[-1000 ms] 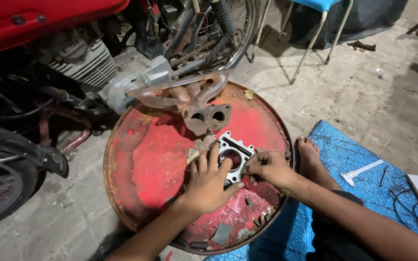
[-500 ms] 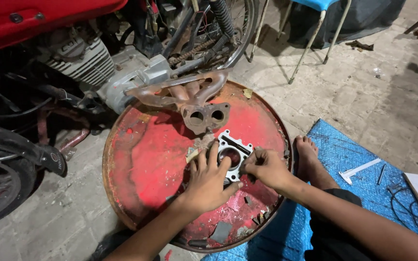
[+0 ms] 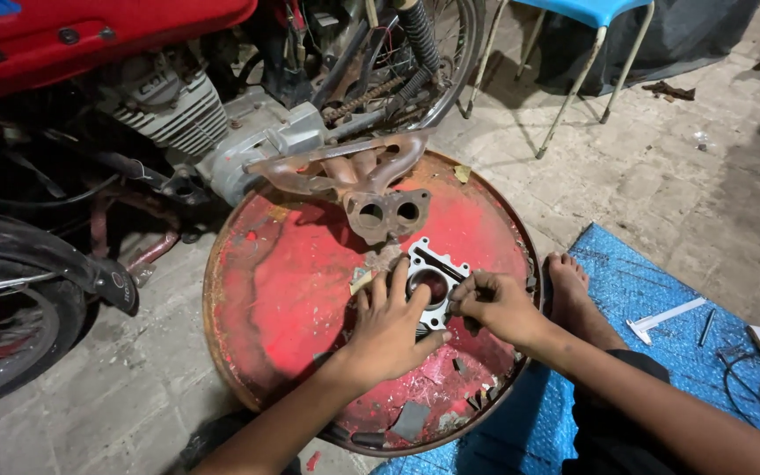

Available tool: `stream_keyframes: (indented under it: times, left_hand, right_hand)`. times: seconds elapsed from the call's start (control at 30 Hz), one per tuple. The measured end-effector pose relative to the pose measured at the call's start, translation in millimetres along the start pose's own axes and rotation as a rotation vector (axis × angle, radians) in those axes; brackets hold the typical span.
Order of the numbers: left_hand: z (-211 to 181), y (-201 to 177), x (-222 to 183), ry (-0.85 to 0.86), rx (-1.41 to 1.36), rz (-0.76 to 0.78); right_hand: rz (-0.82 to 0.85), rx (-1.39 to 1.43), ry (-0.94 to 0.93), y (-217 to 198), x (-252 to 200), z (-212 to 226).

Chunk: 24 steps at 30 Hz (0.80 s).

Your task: A person is sanding the surface of a motorcycle cylinder block using a small piece of sandpaper.

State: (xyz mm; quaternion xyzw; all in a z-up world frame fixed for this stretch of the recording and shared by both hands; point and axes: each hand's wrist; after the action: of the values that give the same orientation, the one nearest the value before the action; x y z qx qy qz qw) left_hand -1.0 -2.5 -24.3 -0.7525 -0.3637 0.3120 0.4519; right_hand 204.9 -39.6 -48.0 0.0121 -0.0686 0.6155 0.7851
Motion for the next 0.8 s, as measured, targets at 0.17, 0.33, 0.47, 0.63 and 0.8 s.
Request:
stream_keyframes:
  times: [0.17, 0.33, 0.47, 0.63, 0.8]
  left_hand:
    - [0, 0, 0, 0.004, 0.001, 0.001]
    - [-1, -1, -1, 0.003, 0.016, -0.009]
    - [-1, -1, -1, -0.009, 0.028, -0.01]
    - [-1, -2, -1, -0.018, 0.037, -0.001]
    - [-1, -3, -2, -0.004, 0.028, -0.001]
  right_hand:
    - [0.039, -0.011, -0.011, -3, 1, -7]
    - [0.04, -0.01, -0.032, -2, -1, 3]
    - [0.06, -0.017, -0.041, -1, -1, 2]
    - [0.087, -0.015, -0.038, 0, -2, 6]
    - [0.132, -0.135, -0.113, -1, -1, 13]
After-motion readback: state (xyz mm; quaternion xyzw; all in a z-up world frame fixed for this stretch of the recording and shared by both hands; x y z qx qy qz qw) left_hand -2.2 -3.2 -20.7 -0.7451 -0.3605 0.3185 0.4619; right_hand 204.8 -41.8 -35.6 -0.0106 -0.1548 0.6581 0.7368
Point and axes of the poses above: each hand's wrist, its own x-axis towards the middle knuckle, its own y-axis out of the palm, z = x × y, and after that the axes turned 14 degrees about -y, right-handed
